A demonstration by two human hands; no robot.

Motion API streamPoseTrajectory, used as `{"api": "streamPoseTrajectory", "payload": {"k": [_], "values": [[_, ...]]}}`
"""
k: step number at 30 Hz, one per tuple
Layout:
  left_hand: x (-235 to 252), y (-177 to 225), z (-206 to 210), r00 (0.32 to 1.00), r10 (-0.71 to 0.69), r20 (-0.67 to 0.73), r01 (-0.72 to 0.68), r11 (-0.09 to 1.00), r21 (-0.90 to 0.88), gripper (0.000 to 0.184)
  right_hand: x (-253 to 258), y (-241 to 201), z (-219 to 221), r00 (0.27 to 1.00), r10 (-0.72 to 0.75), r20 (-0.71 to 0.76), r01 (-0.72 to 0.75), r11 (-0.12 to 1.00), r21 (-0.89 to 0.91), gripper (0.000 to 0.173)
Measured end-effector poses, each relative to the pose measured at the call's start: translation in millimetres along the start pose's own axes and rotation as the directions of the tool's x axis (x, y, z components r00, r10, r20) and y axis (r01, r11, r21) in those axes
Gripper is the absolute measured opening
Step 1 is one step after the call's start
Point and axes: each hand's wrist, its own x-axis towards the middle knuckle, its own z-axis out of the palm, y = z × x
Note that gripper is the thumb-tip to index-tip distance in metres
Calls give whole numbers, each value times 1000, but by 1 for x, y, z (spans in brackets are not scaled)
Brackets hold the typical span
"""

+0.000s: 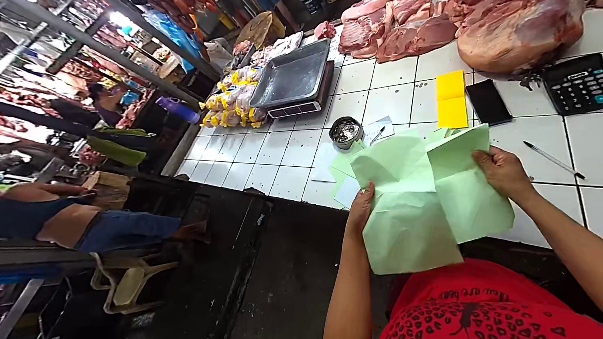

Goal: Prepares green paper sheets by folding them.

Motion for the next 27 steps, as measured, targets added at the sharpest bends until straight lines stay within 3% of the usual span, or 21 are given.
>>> {"api": "streamPoseTrajectory", "payload": {"k": [4,7,11,13,15,17,19,22,23,25,27], "values": [[9,0,-8,998,-46,-54,55,979,196,26,5,-9,23,996,-60,70,67,993,-95,34],[10,-8,-17,989,-120,-90,137,967,213,30,-5,-19,66,982,-59,180,59,998,6,34],[16,-23,-48,983,13,-183,18,986,168,31,-16,-41,111,918,20,395,-103,976,191,53],[18,-23,-66,969,105,-225,-58,977,206,30,-12,-51,125,857,53,513,-160,973,168,51],[18,-17,-82,975,102,-196,-63,979,196,31,-7,-54,140,833,37,553,-101,991,85,51],[19,-8,-97,989,43,-144,-22,989,149,29,-7,-56,155,817,-39,576,13,999,50,39],[25,-2,-113,989,71,-130,-62,996,68,26,-10,-59,166,766,-111,634,109,993,42,31],[37,9,-139,980,174,-96,-173,985,19,47,-4,-60,170,684,-134,717,184,983,9,33],[40,14,-145,973,203,-105,-202,979,25,43,3,-54,165,696,-134,705,224,974,-36,39],[43,26,-154,960,258,-106,-252,965,67,32,24,-27,142,788,-102,607,299,925,-234,58],[44,35,-163,954,296,-55,-289,951,107,31,43,13,106,898,-21,440,256,838,-482,83]]}}
